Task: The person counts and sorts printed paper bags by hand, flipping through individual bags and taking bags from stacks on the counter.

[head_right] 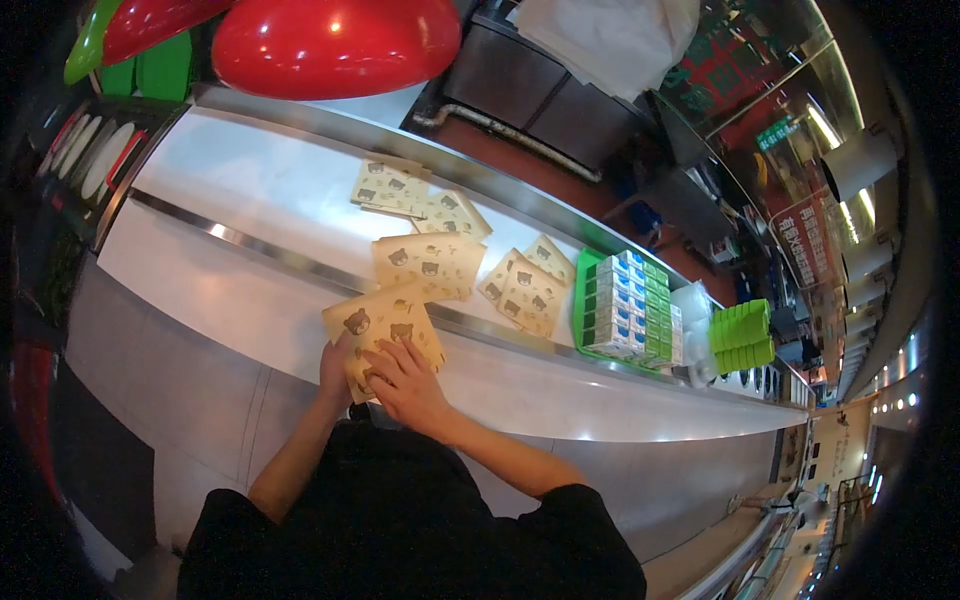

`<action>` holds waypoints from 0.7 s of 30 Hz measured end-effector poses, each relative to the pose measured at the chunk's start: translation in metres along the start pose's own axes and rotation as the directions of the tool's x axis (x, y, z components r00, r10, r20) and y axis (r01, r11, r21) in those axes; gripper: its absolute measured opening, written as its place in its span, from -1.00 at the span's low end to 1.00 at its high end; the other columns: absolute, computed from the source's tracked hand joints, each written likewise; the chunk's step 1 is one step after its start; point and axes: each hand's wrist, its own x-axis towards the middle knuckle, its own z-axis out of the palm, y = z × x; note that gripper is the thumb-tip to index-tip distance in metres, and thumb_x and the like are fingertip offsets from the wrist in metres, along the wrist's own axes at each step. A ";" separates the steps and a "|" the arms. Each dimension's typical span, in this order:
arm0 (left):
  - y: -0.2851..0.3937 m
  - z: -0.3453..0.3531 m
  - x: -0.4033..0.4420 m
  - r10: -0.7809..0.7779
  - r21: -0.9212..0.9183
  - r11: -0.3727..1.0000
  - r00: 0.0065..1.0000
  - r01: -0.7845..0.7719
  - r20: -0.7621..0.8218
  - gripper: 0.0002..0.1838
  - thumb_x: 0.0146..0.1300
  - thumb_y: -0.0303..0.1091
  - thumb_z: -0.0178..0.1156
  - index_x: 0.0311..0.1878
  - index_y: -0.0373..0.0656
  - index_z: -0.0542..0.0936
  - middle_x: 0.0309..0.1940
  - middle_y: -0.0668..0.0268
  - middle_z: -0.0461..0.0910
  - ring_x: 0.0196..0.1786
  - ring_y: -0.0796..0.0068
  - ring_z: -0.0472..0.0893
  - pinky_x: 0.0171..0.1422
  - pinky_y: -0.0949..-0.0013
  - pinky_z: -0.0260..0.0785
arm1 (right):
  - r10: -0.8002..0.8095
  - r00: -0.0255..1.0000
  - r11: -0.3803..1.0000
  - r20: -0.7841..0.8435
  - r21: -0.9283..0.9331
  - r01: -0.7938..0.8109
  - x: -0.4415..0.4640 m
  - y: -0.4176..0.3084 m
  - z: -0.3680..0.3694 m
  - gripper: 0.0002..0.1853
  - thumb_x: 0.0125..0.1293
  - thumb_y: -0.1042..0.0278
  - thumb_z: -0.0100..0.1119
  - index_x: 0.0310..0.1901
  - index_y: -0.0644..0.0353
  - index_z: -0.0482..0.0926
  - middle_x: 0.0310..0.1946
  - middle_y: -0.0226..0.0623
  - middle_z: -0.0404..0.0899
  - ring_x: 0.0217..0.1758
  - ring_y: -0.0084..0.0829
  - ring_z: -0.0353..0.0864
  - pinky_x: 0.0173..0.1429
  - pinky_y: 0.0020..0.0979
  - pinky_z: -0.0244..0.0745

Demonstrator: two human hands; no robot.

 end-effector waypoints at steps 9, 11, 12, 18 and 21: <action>-0.002 0.005 -0.008 0.019 0.331 0.943 0.999 -0.006 -0.033 -0.70 0.25 -0.44 0.14 0.03 -0.33 0.46 -0.12 0.18 0.59 -0.16 0.40 0.62 -0.10 0.37 0.50 | 0.000 1.000 1.000 0.022 0.011 -0.001 -0.020 -0.004 0.012 -0.67 -0.06 0.39 0.30 -0.19 0.08 0.52 0.16 -0.21 0.37 0.30 -0.02 0.28 0.39 0.14 0.10; -0.001 0.003 -0.008 0.020 0.342 0.939 1.000 -0.011 -0.022 -0.68 0.25 -0.42 0.15 0.05 -0.31 0.45 -0.11 0.18 0.59 -0.15 0.37 0.63 -0.10 0.36 0.52 | 0.022 0.999 0.983 -0.026 0.180 -0.017 -0.019 0.000 0.008 -0.60 -0.04 0.33 0.37 -0.10 0.08 0.52 0.16 -0.13 0.36 0.29 0.04 0.28 0.37 0.14 0.13; 0.001 0.006 -0.011 0.016 0.322 0.947 0.999 -0.005 -0.034 -0.71 0.25 -0.44 0.14 0.01 -0.33 0.47 -0.14 0.18 0.59 -0.17 0.40 0.62 -0.10 0.38 0.51 | 0.019 0.999 0.984 -0.029 0.180 -0.014 -0.022 0.003 0.007 -0.60 -0.04 0.33 0.37 -0.10 0.08 0.52 0.16 -0.13 0.36 0.29 0.04 0.28 0.37 0.14 0.13; 0.002 -0.011 -0.026 -0.110 0.361 0.926 0.994 0.109 -0.019 -0.71 0.26 -0.40 0.15 -0.01 -0.38 0.49 -0.17 0.18 0.60 -0.19 0.43 0.62 -0.10 0.38 0.51 | 0.795 0.592 0.430 -0.133 0.812 -0.396 -0.040 0.021 0.006 -0.37 0.09 0.48 0.30 0.22 0.22 0.30 0.24 -0.04 0.23 0.21 -0.12 0.40 0.20 -0.16 0.42; -0.007 -0.016 -0.037 -0.156 0.470 0.869 0.987 0.158 -0.043 -0.69 0.27 -0.36 0.18 -0.01 -0.37 0.49 -0.19 0.20 0.60 -0.22 0.45 0.62 -0.14 0.37 0.53 | 0.772 0.600 0.120 0.210 0.878 -0.463 -0.046 0.019 0.012 -0.41 0.19 0.48 0.23 0.24 0.24 0.22 0.12 -0.13 0.37 0.06 -0.33 0.49 0.08 -0.33 0.49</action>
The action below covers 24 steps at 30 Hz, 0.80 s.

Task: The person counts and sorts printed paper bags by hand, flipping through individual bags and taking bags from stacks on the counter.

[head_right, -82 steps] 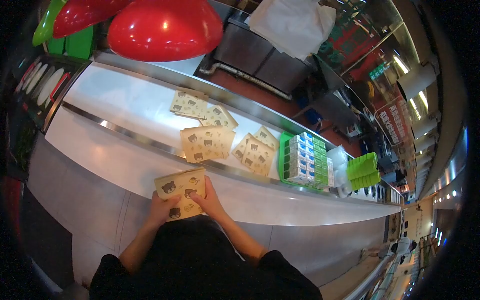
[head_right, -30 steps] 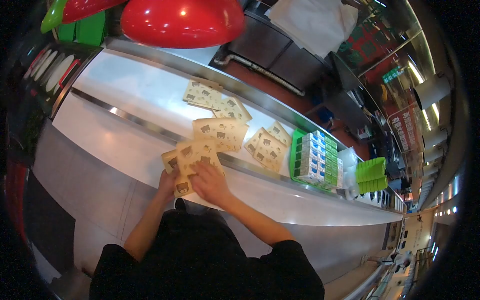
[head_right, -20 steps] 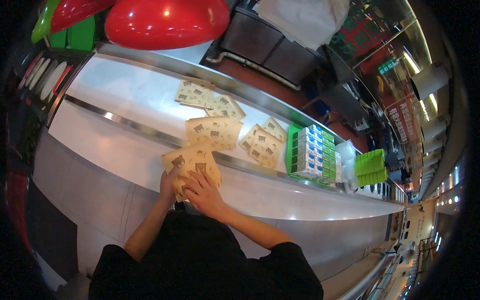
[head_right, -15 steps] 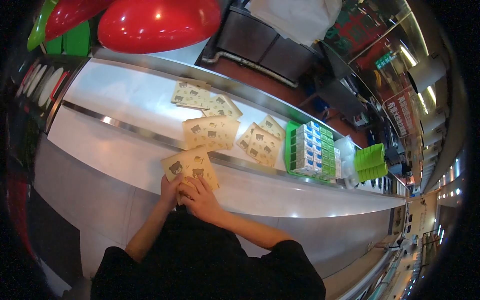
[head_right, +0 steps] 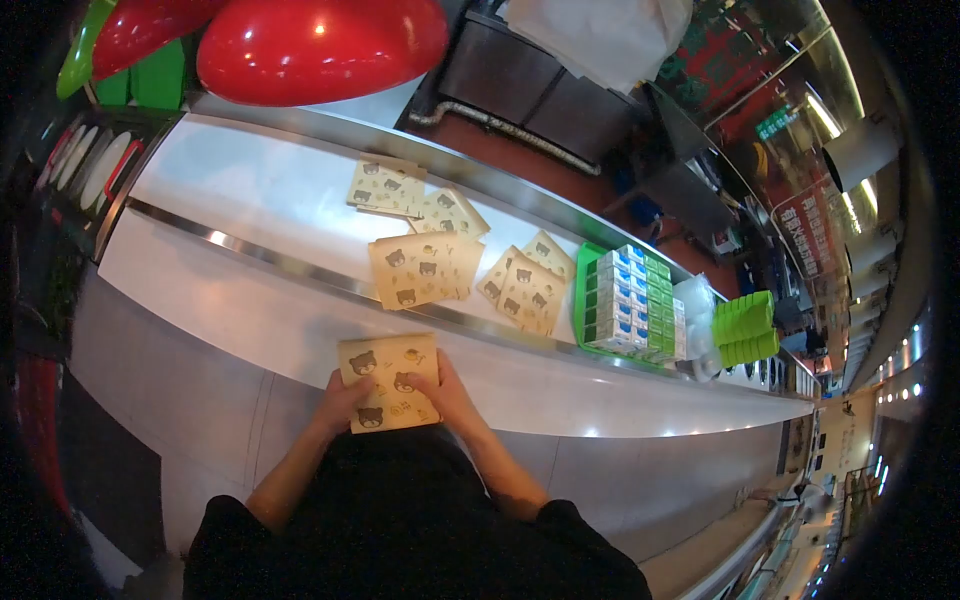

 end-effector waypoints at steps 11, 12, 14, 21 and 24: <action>0.020 0.013 -0.008 -0.080 0.139 0.988 0.990 0.063 0.115 -0.68 0.27 -0.32 0.19 0.00 -0.34 0.50 -0.24 0.23 0.61 -0.26 0.50 0.62 -0.24 0.39 0.56 | -0.082 0.995 0.995 -0.065 -0.061 0.078 -0.022 0.007 0.011 -0.55 0.29 0.47 0.15 0.16 0.28 0.23 -0.06 -0.21 0.49 -0.03 -0.47 0.52 0.03 -0.43 0.50; 0.015 0.010 -0.005 -0.088 0.178 0.981 0.993 0.073 0.077 -0.68 0.27 -0.32 0.19 0.00 -0.34 0.51 -0.23 0.23 0.61 -0.26 0.50 0.62 -0.24 0.39 0.56 | -0.084 0.994 0.995 -0.067 -0.061 0.080 -0.020 0.003 0.006 -0.55 0.29 0.47 0.15 0.16 0.28 0.23 -0.06 -0.21 0.49 -0.03 -0.47 0.52 0.03 -0.43 0.50; 0.014 0.010 -0.002 -0.093 0.219 0.972 0.995 0.082 0.040 -0.68 0.27 -0.32 0.19 -0.01 -0.34 0.51 -0.23 0.23 0.61 -0.26 0.51 0.62 -0.25 0.39 0.56 | -0.028 0.999 0.964 0.037 -0.265 0.037 -0.010 -0.010 -0.005 -0.56 0.31 0.46 0.13 0.16 0.28 0.23 -0.05 -0.21 0.48 -0.02 -0.47 0.51 0.05 -0.42 0.48; 0.036 0.019 -0.004 -0.047 0.253 0.967 0.990 0.011 0.136 -0.70 0.20 -0.41 0.24 -0.03 -0.34 0.54 -0.23 0.23 0.63 -0.24 0.49 0.63 -0.21 0.40 0.57 | -0.077 0.997 0.994 -0.011 -0.079 0.076 -0.011 0.003 -0.005 -0.54 0.36 0.44 0.08 0.23 0.23 0.17 -0.02 -0.21 0.48 0.00 -0.44 0.50 0.04 -0.42 0.46; 0.043 0.011 -0.004 -0.108 0.238 0.968 0.987 0.076 0.123 -0.68 0.17 -0.47 0.26 -0.01 -0.34 0.53 -0.22 0.22 0.63 -0.22 0.47 0.64 -0.19 0.40 0.58 | -0.068 0.990 0.991 0.122 -0.105 0.081 -0.014 -0.002 -0.011 -0.45 0.37 0.45 0.05 0.31 0.21 0.07 0.02 -0.18 0.45 0.05 -0.45 0.46 0.10 -0.43 0.42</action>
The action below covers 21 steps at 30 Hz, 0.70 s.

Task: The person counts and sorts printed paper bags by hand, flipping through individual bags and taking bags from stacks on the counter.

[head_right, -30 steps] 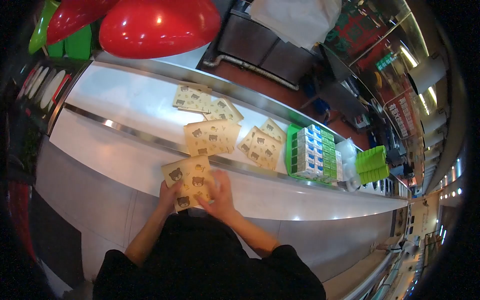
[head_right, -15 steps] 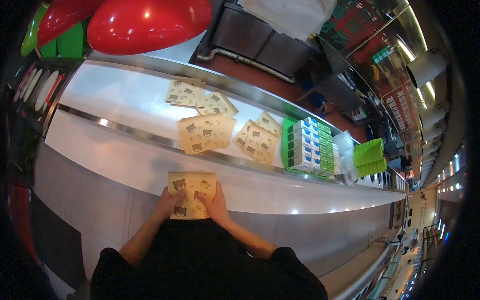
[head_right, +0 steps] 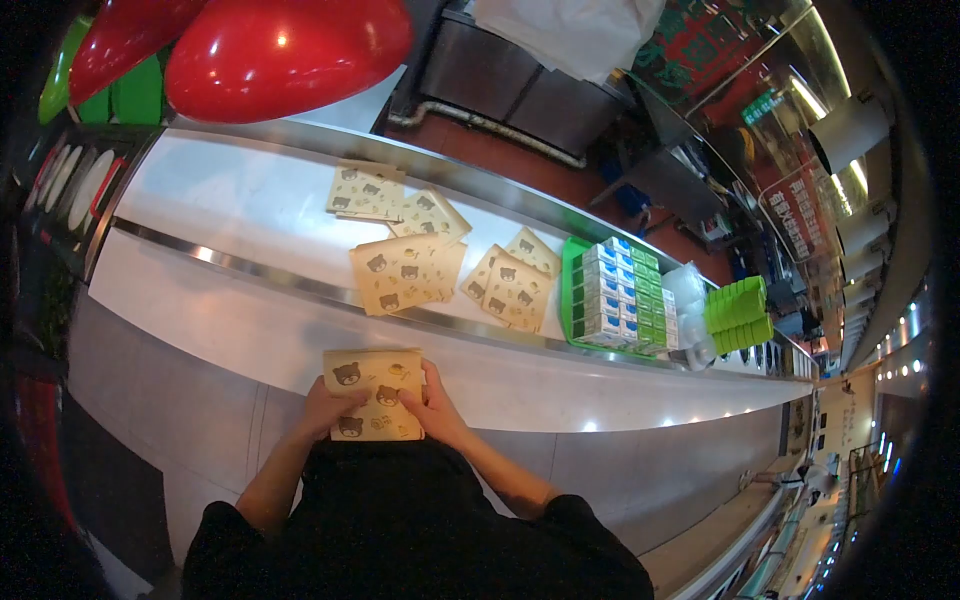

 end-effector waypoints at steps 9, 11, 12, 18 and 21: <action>0.005 0.005 -0.002 -0.046 -0.169 0.984 0.997 0.056 0.066 -0.63 0.15 -0.51 0.25 0.05 -0.36 0.48 -0.14 0.18 0.60 -0.17 0.44 0.63 -0.13 0.37 0.56 | -0.004 0.999 1.000 0.047 0.027 0.003 0.002 0.001 0.000 -0.30 0.36 0.52 -0.02 0.43 0.21 -0.14 0.25 -0.20 0.23 0.32 -0.47 0.20 0.36 -0.40 0.16; 0.002 0.006 -0.002 -0.017 -0.179 0.983 0.994 0.037 0.111 -0.64 0.16 -0.51 0.25 0.04 -0.36 0.49 -0.14 0.18 0.60 -0.16 0.44 0.63 -0.10 0.37 0.55 | 0.073 0.995 0.993 0.066 0.092 -0.079 0.002 -0.003 -0.008 -0.28 0.36 0.52 -0.01 0.44 0.19 -0.15 0.27 -0.20 0.21 0.31 -0.46 0.22 0.35 -0.41 0.19; 0.002 0.008 -0.002 -0.026 -0.219 0.974 0.992 0.053 0.124 -0.64 0.16 -0.51 0.24 0.04 -0.36 0.48 -0.13 0.18 0.60 -0.16 0.44 0.62 -0.10 0.37 0.55 | 0.073 0.995 0.993 0.066 0.091 -0.079 0.003 -0.003 -0.008 -0.28 0.36 0.52 -0.01 0.44 0.19 -0.15 0.27 -0.20 0.21 0.31 -0.46 0.22 0.35 -0.41 0.19; -0.006 0.009 0.002 -0.014 -0.085 0.996 0.996 0.021 0.086 -0.65 0.16 -0.50 0.25 0.01 -0.37 0.50 -0.17 0.19 0.61 -0.21 0.47 0.62 -0.14 0.39 0.53 | 0.302 0.950 0.924 0.084 0.218 -0.313 -0.005 -0.018 -0.019 -0.38 0.41 0.47 -0.04 0.40 0.18 -0.08 0.23 -0.08 0.27 0.24 -0.42 0.33 0.25 -0.40 0.32; -0.008 0.015 0.004 0.012 -0.082 0.997 0.996 -0.005 0.083 -0.67 0.15 -0.48 0.26 -0.02 -0.38 0.52 -0.22 0.21 0.63 -0.25 0.48 0.61 -0.17 0.40 0.53 | 0.301 0.943 0.914 0.142 0.238 -0.328 -0.007 0.006 -0.027 -0.46 0.43 0.45 -0.05 0.35 0.17 -0.03 0.09 -0.11 0.44 0.07 -0.46 0.48 0.09 -0.43 0.45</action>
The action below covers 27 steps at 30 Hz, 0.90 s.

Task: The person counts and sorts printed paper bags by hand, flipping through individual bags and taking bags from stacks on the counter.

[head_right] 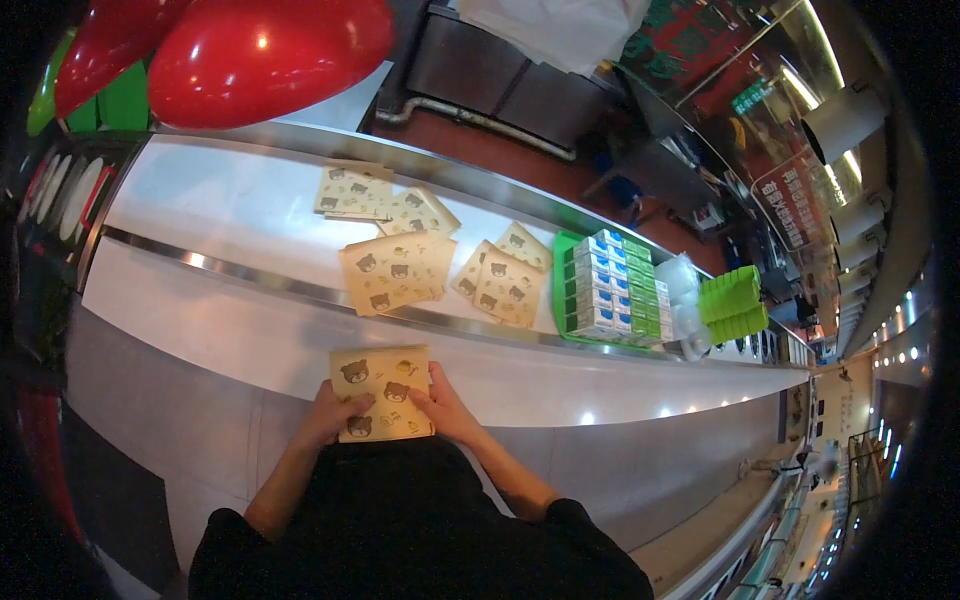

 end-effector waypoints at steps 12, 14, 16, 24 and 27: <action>-0.003 0.002 0.007 0.014 0.026 1.000 0.999 -0.013 -0.029 -0.71 0.15 -0.49 0.26 -0.06 -0.40 0.55 -0.27 0.23 0.63 -0.29 0.54 0.61 -0.22 0.46 0.52 | -0.287 0.955 0.936 -0.078 -0.235 0.263 0.010 0.014 0.001 -0.65 0.44 0.42 -0.08 0.19 0.18 0.13 -0.03 -0.24 0.45 0.02 -0.55 0.43 0.08 -0.43 0.42; -0.007 0.002 0.011 0.011 0.029 1.000 0.999 -0.010 -0.041 -0.72 0.16 -0.49 0.26 -0.07 -0.40 0.55 -0.26 0.22 0.63 -0.29 0.54 0.61 -0.22 0.46 0.52 | -0.230 0.973 0.939 -0.010 -0.267 0.219 0.010 0.011 -0.010 -0.65 0.43 0.43 -0.07 0.19 0.14 0.15 -0.05 -0.26 0.49 -0.06 -0.57 0.51 -0.05 -0.48 0.47; -0.010 0.000 0.012 0.023 0.023 0.999 0.999 -0.022 -0.033 -0.73 0.16 -0.50 0.25 -0.07 -0.40 0.56 -0.27 0.21 0.64 -0.29 0.53 0.61 -0.24 0.46 0.52 | -0.076 0.996 0.975 -0.045 -0.210 0.065 0.007 -0.009 -0.023 -0.64 0.42 0.43 -0.04 0.19 0.14 0.16 -0.05 -0.26 0.48 -0.05 -0.54 0.52 -0.03 -0.48 0.48; -0.001 0.009 0.010 0.063 0.228 0.972 0.997 -0.053 -0.036 -0.71 0.14 -0.43 0.27 -0.10 -0.39 0.58 -0.29 0.20 0.66 -0.31 0.53 0.63 -0.25 0.44 0.51 | -0.091 0.982 0.977 -0.163 0.178 0.120 0.012 -0.014 0.011 -0.71 0.39 0.33 0.00 0.07 0.19 0.27 -0.08 -0.24 0.47 -0.04 -0.51 0.50 0.07 -0.41 0.46; -0.006 0.006 0.011 0.075 0.206 0.977 0.995 -0.061 -0.062 -0.72 0.13 -0.42 0.28 -0.13 -0.38 0.60 -0.30 0.19 0.66 -0.32 0.52 0.63 -0.25 0.43 0.51 | -0.001 0.992 0.902 -0.125 0.429 0.055 0.018 -0.010 0.005 -0.70 0.38 0.33 0.00 0.09 0.20 0.30 -0.06 -0.24 0.49 0.01 -0.49 0.50 0.12 -0.42 0.45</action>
